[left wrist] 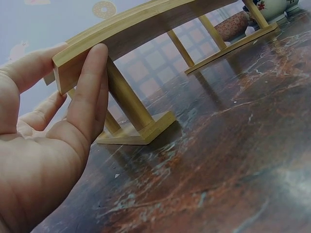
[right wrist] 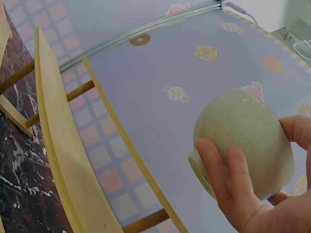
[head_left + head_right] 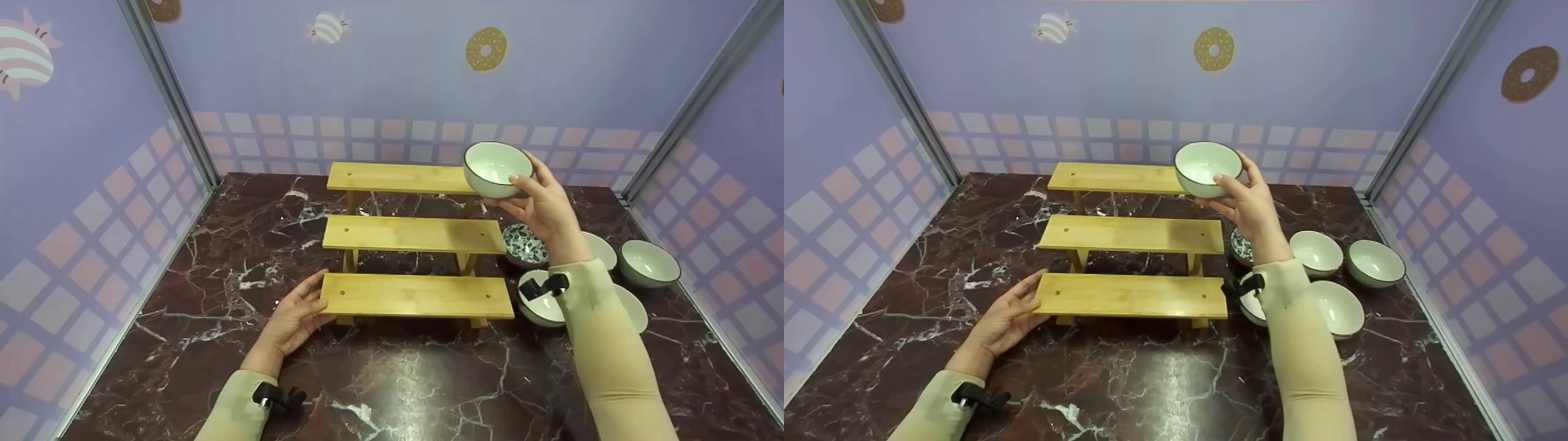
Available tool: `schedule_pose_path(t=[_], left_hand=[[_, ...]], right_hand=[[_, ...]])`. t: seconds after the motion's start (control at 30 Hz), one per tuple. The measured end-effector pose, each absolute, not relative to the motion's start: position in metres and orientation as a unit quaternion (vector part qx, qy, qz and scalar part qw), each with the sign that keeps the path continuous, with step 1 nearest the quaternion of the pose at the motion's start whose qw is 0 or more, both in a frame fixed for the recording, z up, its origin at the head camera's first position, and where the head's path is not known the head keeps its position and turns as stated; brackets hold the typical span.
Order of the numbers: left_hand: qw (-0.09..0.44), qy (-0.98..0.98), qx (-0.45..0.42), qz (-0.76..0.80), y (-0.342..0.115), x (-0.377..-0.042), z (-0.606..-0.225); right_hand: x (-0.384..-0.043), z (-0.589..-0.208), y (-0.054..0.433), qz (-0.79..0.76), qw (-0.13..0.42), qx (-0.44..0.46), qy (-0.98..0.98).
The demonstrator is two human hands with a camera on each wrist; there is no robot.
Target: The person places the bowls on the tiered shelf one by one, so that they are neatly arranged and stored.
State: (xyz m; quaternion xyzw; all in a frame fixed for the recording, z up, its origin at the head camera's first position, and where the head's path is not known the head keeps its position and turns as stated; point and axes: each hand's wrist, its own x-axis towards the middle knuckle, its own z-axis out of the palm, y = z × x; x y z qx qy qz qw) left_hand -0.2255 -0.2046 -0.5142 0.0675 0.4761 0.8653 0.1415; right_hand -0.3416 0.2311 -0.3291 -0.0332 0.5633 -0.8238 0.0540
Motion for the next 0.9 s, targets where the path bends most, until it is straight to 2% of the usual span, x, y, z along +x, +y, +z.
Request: schedule_pose_path(t=[0.57, 0.9], left_hand=[[0.138, 0.478, 0.071, 0.865, -0.204, -0.226, -0.516], [0.139, 0.478, 0.071, 0.864, -0.204, -0.227, -0.517]], right_hand=[[-0.366, -0.326, 0.161, -0.801, 0.085, -0.027, 0.592], [-0.377, -0.325, 0.121, -0.796, 0.08, -0.024, 0.599]])
